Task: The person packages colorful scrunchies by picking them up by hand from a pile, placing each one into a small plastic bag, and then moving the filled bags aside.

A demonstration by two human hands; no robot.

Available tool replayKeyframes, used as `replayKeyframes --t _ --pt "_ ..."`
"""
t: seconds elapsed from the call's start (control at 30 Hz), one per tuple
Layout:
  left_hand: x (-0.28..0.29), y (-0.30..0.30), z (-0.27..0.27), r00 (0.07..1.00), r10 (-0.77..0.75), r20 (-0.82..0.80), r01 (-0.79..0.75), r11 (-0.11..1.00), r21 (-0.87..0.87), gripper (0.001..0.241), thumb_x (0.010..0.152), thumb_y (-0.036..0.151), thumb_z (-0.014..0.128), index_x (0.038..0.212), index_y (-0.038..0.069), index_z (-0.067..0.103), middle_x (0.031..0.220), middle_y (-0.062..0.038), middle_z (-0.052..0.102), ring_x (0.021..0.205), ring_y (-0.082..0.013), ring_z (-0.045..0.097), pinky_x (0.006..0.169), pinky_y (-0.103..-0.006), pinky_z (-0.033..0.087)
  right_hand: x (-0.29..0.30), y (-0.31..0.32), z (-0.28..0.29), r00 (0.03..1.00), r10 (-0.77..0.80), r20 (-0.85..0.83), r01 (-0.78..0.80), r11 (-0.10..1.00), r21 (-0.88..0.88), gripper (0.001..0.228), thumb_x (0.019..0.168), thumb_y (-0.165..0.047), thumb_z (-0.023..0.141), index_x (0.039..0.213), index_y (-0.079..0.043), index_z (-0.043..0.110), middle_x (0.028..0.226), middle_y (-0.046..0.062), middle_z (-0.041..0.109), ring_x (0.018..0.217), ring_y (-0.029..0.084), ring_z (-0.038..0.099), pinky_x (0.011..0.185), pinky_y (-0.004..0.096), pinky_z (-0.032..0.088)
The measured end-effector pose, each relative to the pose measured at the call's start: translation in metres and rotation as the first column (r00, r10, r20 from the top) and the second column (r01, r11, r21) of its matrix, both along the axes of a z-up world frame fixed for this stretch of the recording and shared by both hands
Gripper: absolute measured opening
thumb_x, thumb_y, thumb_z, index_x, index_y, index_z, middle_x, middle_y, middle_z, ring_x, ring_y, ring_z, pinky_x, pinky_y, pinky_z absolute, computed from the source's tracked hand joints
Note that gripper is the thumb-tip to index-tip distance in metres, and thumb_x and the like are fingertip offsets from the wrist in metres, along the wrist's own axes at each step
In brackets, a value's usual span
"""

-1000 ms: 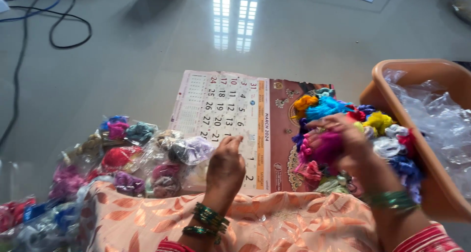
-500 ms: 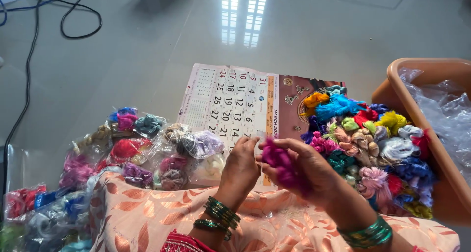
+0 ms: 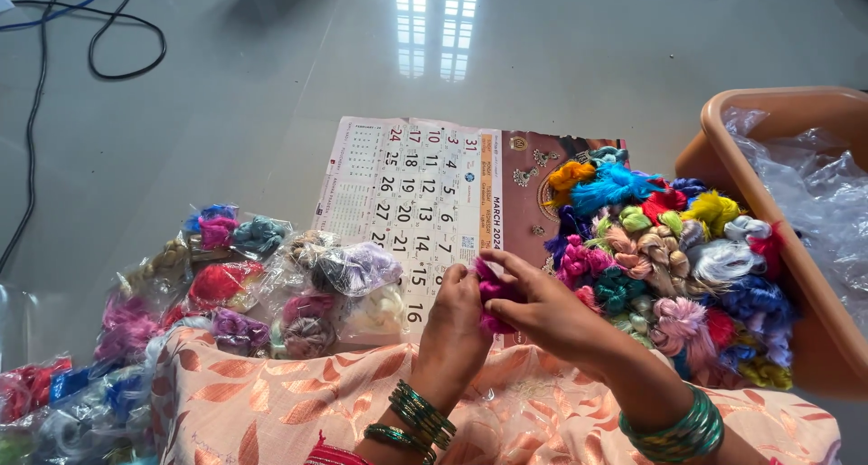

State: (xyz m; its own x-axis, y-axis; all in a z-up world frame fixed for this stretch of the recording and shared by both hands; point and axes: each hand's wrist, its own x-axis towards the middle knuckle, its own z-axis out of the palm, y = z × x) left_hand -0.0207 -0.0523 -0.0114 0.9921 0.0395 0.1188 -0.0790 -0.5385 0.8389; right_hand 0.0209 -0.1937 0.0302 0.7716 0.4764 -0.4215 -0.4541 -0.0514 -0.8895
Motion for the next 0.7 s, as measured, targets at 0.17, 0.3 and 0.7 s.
replayKeyframes --t 0.17,0.3,0.7 --pt "-0.005 -0.008 0.004 0.999 -0.02 0.046 0.019 1.0 0.024 0.032 0.082 0.002 0.07 0.112 -0.006 0.061 0.122 -0.023 0.058 0.102 -0.0415 0.067 0.086 -0.0446 0.057 -0.019 0.028 0.054 0.892 0.308 0.33 0.103 0.573 -0.813 0.044 0.1 -0.016 0.066 0.142 -0.012 0.053 0.106 0.013 0.075 0.093 0.019 0.075 0.083 0.032 0.059" --pt "-0.005 -0.008 0.011 0.998 -0.044 0.047 0.044 0.999 0.004 0.031 0.083 0.001 0.068 0.112 -0.006 0.062 0.121 -0.023 0.059 0.103 -0.0399 0.067 0.088 -0.043 0.057 -0.006 0.007 0.023 0.817 0.345 0.462 0.171 0.62 -0.766 0.043 0.092 -0.015 0.075 0.131 -0.009 0.058 0.108 0.013 0.075 0.096 0.02 0.071 0.082 0.034 0.058" --pt "0.002 0.0 0.006 1.0 -0.008 0.024 0.008 1.0 0.028 0.03 0.085 -0.003 0.061 0.115 -0.007 0.062 0.13 -0.023 0.057 0.109 -0.0412 0.065 0.093 -0.0449 0.054 -0.011 0.013 0.029 0.663 0.277 0.696 0.294 0.759 -0.581 0.045 0.075 -0.015 0.081 0.113 -0.006 0.057 0.1 0.012 0.066 0.086 0.021 0.072 0.072 0.033 0.059"
